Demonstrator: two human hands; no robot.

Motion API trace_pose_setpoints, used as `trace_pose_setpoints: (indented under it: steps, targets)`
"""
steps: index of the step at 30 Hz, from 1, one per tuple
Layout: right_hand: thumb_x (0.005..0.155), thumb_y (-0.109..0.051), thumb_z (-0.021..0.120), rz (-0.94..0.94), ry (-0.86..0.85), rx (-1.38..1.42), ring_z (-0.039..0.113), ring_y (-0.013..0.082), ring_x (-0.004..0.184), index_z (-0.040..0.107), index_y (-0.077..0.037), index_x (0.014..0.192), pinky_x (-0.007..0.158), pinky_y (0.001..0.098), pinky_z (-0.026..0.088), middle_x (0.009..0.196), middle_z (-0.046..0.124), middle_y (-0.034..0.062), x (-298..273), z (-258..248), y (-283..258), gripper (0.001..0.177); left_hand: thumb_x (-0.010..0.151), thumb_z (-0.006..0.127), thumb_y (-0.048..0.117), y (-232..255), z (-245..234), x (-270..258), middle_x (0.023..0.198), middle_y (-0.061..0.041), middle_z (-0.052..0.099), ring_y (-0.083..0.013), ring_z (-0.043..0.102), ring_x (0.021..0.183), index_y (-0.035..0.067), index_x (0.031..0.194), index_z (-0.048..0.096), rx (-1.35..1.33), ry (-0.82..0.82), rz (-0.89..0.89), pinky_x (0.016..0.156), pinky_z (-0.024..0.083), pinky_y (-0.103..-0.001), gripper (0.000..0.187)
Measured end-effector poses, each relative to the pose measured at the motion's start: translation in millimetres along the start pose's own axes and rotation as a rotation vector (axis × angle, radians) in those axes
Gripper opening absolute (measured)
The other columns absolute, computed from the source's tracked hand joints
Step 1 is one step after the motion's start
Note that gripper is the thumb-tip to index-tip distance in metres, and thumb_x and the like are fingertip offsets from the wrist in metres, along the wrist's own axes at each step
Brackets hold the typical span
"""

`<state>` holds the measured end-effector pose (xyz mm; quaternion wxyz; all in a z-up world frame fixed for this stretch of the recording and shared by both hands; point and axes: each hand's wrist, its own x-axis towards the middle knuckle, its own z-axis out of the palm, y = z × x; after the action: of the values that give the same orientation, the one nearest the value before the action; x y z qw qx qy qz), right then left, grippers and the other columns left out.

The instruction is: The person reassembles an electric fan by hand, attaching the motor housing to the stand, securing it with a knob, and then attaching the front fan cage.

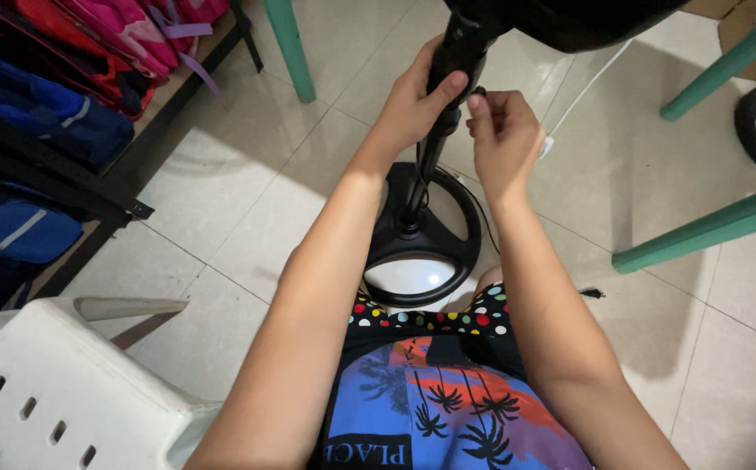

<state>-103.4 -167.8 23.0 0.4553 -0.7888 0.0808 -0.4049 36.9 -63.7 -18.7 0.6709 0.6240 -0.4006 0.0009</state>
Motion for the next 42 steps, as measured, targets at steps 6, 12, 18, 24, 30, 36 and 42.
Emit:
trace_pose_setpoints:
  steps: [6,12,18,24,30,36,42]
  targets:
    - [0.103,-0.021,0.074,0.201,-0.066,0.052,0.073,0.0126,0.065,0.065,0.004,0.095,0.056,0.0243,0.058,0.078,0.072,0.0094,8.3,-2.7,-6.7,0.028,0.098,0.07,0.055,4.9,-3.0,-0.2,0.129,-0.01,0.072,-0.019,0.067,0.12,0.006,0.154,0.043,-0.029,-0.002,-0.008,0.103,0.055,-0.033,0.079]
    - [0.103,-0.005,0.074,0.134,-0.136,0.291,0.074,0.0132,0.076,0.063,0.007,0.12,0.069,0.0267,0.063,0.089,0.075,0.0087,1.7,-0.7,-2.5,0.023,0.1,0.073,0.05,2.9,-7.7,-2.1,0.133,-0.012,0.07,-0.0189,0.066,0.124,0.006,0.155,0.041,-0.13,-0.03,0.02,0.106,0.053,-0.032,0.078]
    - [0.101,-0.002,0.072,-0.01,-0.061,0.296,0.073,0.0137,0.079,0.059,0.008,0.119,0.072,0.0275,0.064,0.091,0.071,0.0101,-7.1,5.4,6.7,0.024,0.099,0.073,0.052,-2.8,-4.2,-1.2,0.133,-0.013,0.071,-0.0208,0.066,0.125,0.006,0.156,0.043,-0.12,-0.018,0.031,0.108,0.053,-0.033,0.078]
    - [0.112,-0.034,0.054,0.39,-0.125,0.156,0.069,0.0159,0.058,0.069,0.005,0.095,0.052,0.0271,0.057,0.072,0.068,0.0107,9.3,3.1,2.5,0.046,0.098,0.07,0.059,-2.4,1.1,-0.2,0.133,-0.013,0.072,-0.0229,0.068,0.127,0.01,0.156,0.044,-0.067,0.01,0.035,0.108,0.053,-0.034,0.08]
    - [0.109,-0.029,0.055,0.251,-0.076,0.416,0.073,0.0164,0.068,0.052,0.003,0.116,0.061,0.0282,0.063,0.083,0.07,0.0103,-1.3,3.0,6.0,0.033,0.096,0.068,0.062,-5.5,2.2,1.0,0.131,-0.013,0.074,-0.0233,0.071,0.124,0.012,0.156,0.043,-0.053,0.007,0.009,0.105,0.056,-0.035,0.082]
    - [0.107,-0.016,0.071,0.052,-0.073,0.405,0.073,0.0196,0.077,0.052,0.008,0.119,0.07,0.0317,0.064,0.091,0.073,0.0159,-1.7,6.8,12.0,0.033,0.098,0.067,0.063,-8.7,8.6,1.4,0.134,-0.013,0.072,-0.0235,0.068,0.128,0.013,0.157,0.042,-0.024,0.043,0.042,0.107,0.055,-0.035,0.082]
    - [0.112,-0.029,0.062,0.306,-0.088,0.194,0.065,0.015,0.054,0.062,0.005,0.092,0.048,0.026,0.05,0.07,0.067,0.0123,10.5,1.6,4.3,0.039,0.096,0.068,0.064,-6.3,8.6,1.0,0.133,-0.013,0.073,-0.0242,0.07,0.126,0.012,0.156,0.042,-0.03,0.039,0.008,0.106,0.056,-0.035,0.083]
